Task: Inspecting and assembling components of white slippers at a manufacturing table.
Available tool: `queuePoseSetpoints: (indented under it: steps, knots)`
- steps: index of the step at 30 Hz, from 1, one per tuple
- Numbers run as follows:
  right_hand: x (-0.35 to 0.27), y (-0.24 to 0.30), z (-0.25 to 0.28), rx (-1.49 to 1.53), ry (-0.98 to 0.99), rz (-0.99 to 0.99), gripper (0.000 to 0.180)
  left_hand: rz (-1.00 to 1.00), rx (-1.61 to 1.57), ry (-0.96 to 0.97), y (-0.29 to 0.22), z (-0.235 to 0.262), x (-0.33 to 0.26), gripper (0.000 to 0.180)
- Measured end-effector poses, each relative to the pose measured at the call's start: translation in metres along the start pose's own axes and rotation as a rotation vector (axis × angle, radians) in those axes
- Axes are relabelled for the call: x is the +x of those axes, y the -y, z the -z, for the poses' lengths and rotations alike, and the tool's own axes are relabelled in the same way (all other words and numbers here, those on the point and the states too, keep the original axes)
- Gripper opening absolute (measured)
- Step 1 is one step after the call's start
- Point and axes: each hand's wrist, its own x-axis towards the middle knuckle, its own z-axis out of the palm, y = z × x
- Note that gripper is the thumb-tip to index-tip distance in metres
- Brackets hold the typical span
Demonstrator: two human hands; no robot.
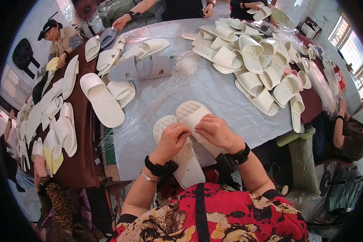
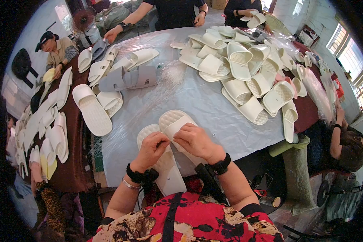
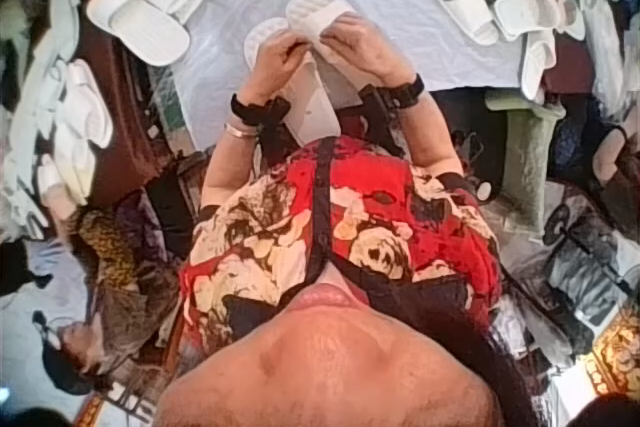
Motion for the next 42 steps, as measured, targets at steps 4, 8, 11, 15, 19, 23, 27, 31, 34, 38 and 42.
queuePoseSetpoints:
  steps: [4, 8, 11, 15, 19, 23, 27, 31, 34, 38, 42]
  knots:
    - [0.002, -0.001, 0.0, -0.014, 0.05, 0.005, 0.01, 0.004, -0.001, -0.003, -0.002, 0.0, 0.0, 0.008]
    - [0.003, 0.0, 0.002, -0.013, 0.102, 0.015, 0.009, 0.011, 0.002, -0.015, 0.001, -0.001, -0.001, 0.008]
    - [0.004, 0.001, -0.003, -0.033, 0.102, 0.029, 0.008, 0.039, -0.009, -0.009, 0.002, 0.0, -0.002, 0.008]
    - [0.005, 0.0, -0.008, -0.038, 0.096, 0.035, 0.009, 0.026, -0.009, -0.016, 0.002, -0.001, -0.001, 0.008]
    - [0.007, -0.001, -0.013, -0.045, 0.107, 0.091, 0.009, 0.016, -0.004, -0.016, 0.003, 0.0, -0.001, 0.007]
    - [0.008, -0.001, -0.019, -0.07, 0.076, 0.088, 0.009, 0.023, -0.003, -0.025, 0.005, 0.0, -0.001, 0.007]
    - [0.005, -0.001, -0.021, -0.079, 0.059, 0.069, 0.014, 0.045, -0.025, -0.06, 0.003, -0.003, 0.0, 0.007]
    - [-0.006, -0.001, -0.012, -0.202, -0.057, 0.001, 0.038, 0.142, -0.099, -0.137, 0.005, -0.006, -0.006, 0.01]
    - [-0.024, -0.003, 0.009, -0.255, -0.071, -0.115, 0.049, 0.114, -0.011, -0.371, 0.017, -0.006, -0.008, 0.016]
    - [-0.053, -0.007, 0.028, -0.43, -0.024, -0.288, 0.049, 0.195, 0.173, -0.67, 0.046, 0.006, -0.03, 0.021]
    - [-0.063, 0.0, 0.033, -0.507, 0.017, -0.285, 0.04, 0.391, -0.122, -0.631, 0.061, 0.009, -0.052, 0.019]
